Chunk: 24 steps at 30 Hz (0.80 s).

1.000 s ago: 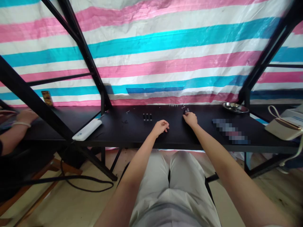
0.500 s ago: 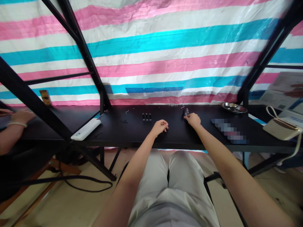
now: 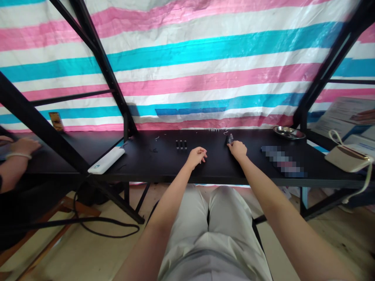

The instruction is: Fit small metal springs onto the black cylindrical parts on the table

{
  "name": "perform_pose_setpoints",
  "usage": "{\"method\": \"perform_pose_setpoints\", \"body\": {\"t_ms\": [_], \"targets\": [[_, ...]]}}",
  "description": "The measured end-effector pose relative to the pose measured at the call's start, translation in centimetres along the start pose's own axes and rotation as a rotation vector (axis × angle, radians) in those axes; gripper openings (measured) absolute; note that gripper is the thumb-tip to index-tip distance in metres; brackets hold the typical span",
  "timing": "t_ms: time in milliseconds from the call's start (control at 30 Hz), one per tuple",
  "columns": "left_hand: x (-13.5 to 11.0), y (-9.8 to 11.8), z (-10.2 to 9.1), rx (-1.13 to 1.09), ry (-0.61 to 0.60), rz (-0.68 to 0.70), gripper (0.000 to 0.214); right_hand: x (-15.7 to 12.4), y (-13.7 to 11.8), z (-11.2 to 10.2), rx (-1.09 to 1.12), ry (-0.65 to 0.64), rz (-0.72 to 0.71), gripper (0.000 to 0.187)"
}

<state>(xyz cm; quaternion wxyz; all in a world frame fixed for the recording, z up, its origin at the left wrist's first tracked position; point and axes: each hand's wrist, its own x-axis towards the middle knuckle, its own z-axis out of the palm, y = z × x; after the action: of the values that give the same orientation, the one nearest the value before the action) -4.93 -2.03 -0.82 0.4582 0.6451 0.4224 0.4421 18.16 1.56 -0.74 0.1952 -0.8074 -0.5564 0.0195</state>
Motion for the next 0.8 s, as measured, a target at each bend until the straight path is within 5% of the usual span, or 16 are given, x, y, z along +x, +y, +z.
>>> {"method": "perform_pose_setpoints", "body": {"t_ms": [167,267,800], "targets": [[0.4,-0.2,-0.8,-0.016,0.384,0.055,0.033,-0.2,0.0,0.2,-0.048,0.022,-0.043,0.037],[0.7,-0.3,-1.3,-0.103,0.513,0.053,0.05,-0.4,-0.1,0.2,-0.079,0.03,-0.049,0.039],[0.7,0.7,-1.2,-0.394,0.386,-0.12,0.079,-3.1,0.0,-0.6,-0.08,0.021,-0.085,0.036]]}}
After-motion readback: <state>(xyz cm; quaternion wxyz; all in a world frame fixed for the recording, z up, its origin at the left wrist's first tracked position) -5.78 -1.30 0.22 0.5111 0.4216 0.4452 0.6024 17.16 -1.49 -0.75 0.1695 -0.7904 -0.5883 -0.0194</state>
